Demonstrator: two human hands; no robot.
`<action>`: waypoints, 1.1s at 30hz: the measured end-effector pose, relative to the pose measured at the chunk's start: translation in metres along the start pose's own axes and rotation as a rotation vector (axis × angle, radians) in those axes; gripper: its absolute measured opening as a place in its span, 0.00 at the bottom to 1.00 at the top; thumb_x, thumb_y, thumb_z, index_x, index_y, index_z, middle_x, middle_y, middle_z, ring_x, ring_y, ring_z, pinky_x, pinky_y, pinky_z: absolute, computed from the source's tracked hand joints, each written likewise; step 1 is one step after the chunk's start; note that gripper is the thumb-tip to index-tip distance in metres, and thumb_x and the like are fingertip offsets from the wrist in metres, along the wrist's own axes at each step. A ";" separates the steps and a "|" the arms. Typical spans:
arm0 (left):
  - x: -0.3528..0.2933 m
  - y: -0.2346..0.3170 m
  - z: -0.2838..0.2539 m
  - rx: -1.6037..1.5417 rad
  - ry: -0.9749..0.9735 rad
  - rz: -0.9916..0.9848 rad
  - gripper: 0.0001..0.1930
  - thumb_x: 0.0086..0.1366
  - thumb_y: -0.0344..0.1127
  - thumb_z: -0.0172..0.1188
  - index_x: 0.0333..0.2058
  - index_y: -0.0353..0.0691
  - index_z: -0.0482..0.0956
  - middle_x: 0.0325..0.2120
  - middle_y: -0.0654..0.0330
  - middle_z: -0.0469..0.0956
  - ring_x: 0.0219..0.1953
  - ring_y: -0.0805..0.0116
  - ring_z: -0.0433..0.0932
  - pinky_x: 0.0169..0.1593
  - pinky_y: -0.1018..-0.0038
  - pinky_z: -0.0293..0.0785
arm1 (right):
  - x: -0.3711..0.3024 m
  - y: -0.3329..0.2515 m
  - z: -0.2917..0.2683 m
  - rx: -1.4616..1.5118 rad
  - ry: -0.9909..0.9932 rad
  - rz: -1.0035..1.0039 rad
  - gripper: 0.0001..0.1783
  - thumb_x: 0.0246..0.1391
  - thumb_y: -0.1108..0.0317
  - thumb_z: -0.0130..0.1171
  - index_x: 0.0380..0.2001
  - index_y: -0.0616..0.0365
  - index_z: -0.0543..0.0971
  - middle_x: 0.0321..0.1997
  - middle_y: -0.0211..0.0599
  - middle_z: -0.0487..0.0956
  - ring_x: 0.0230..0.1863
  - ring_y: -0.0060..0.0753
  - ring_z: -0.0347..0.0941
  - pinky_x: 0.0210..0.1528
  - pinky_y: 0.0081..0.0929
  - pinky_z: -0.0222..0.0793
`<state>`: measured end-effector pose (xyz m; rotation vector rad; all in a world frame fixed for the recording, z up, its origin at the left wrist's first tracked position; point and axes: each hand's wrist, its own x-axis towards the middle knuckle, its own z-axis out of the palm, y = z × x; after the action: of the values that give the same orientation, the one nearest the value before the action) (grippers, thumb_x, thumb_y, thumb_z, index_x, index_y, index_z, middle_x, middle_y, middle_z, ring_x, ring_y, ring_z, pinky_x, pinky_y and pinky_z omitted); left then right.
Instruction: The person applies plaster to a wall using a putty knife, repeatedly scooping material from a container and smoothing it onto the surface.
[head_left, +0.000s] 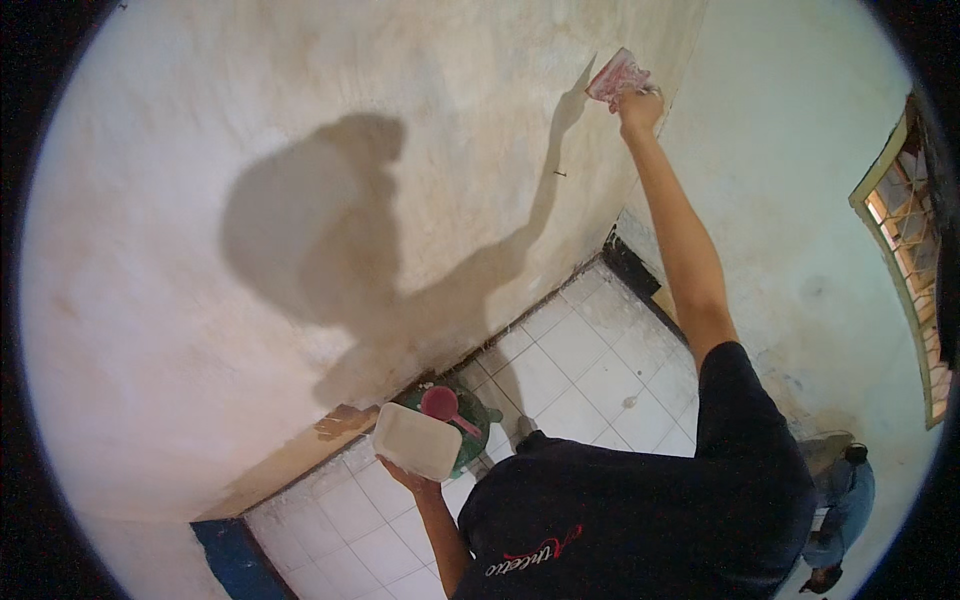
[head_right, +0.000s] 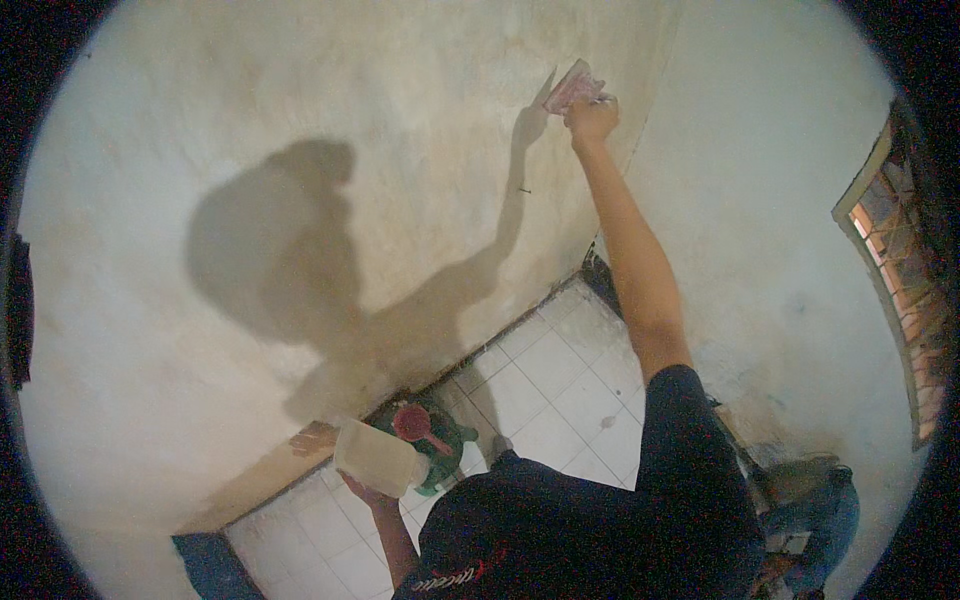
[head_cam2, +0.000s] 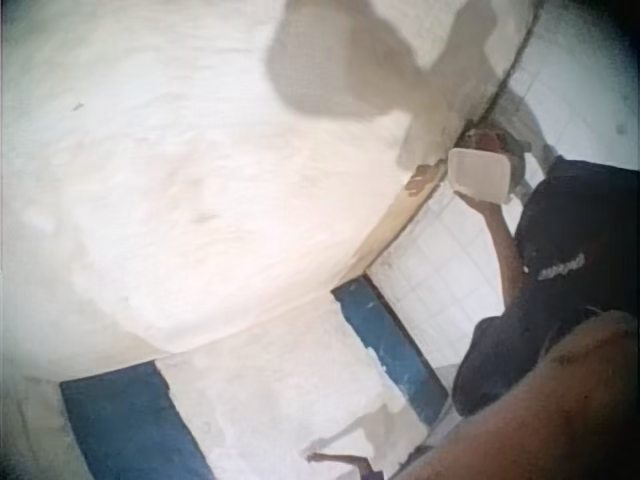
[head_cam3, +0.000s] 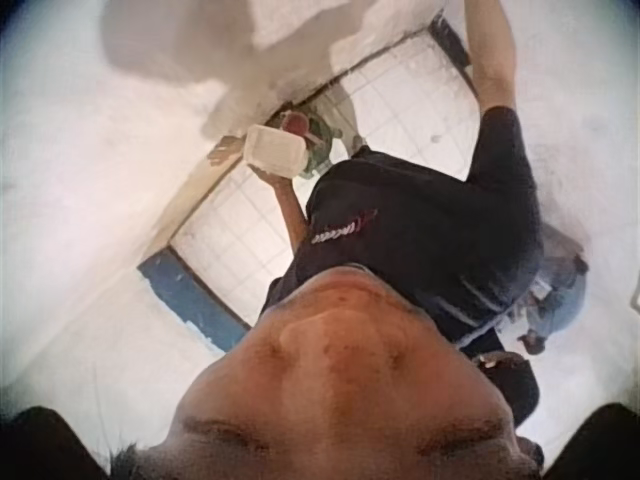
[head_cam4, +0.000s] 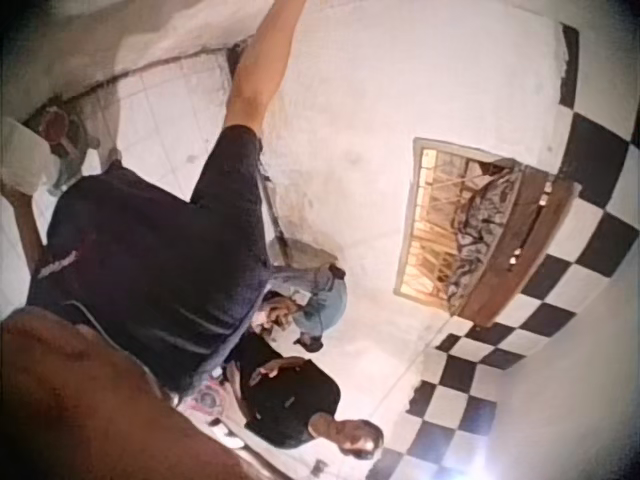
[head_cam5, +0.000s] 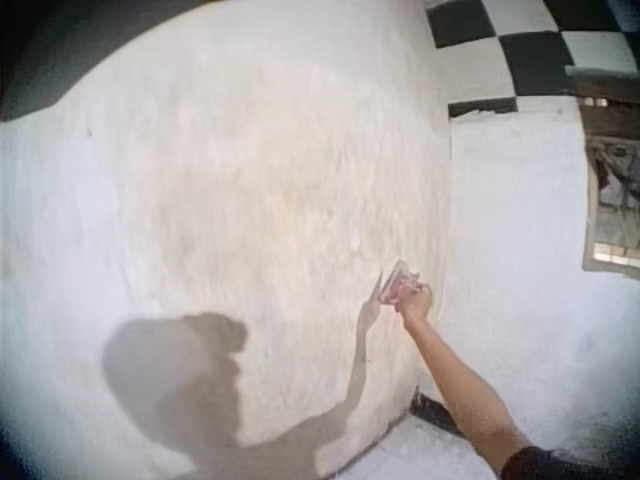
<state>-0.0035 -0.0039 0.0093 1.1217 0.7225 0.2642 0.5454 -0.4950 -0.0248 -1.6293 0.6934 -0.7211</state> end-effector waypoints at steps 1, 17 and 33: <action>-0.003 0.004 0.006 -0.002 -0.005 -0.001 0.35 0.64 0.65 0.41 0.61 0.47 0.57 0.58 0.55 0.63 0.55 0.53 0.70 0.52 0.52 0.74 | -0.005 0.001 0.007 0.000 0.005 -0.003 0.07 0.51 0.71 0.54 0.31 0.63 0.78 0.25 0.46 0.81 0.21 0.50 0.75 0.26 0.44 0.71; -0.013 0.014 0.068 -0.108 -0.114 -0.156 0.35 0.67 0.65 0.32 0.61 0.45 0.59 0.57 0.55 0.67 0.56 0.52 0.70 0.57 0.54 0.70 | -0.213 -0.058 0.011 -0.084 -0.446 -0.491 0.08 0.48 0.77 0.53 0.31 0.72 0.77 0.18 0.53 0.74 0.19 0.43 0.75 0.22 0.37 0.70; -0.112 0.026 -0.016 -0.211 0.084 -0.353 0.33 0.65 0.63 0.43 0.58 0.46 0.60 0.54 0.54 0.67 0.53 0.53 0.71 0.53 0.54 0.74 | -0.151 -0.008 0.085 0.384 -0.414 0.547 0.16 0.49 0.63 0.64 0.25 0.69 0.78 0.26 0.43 0.79 0.26 0.42 0.77 0.27 0.35 0.72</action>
<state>-0.0933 -0.0410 0.0727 0.7707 0.9303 0.0848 0.5156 -0.3251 -0.0420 -1.1098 0.6104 -0.0978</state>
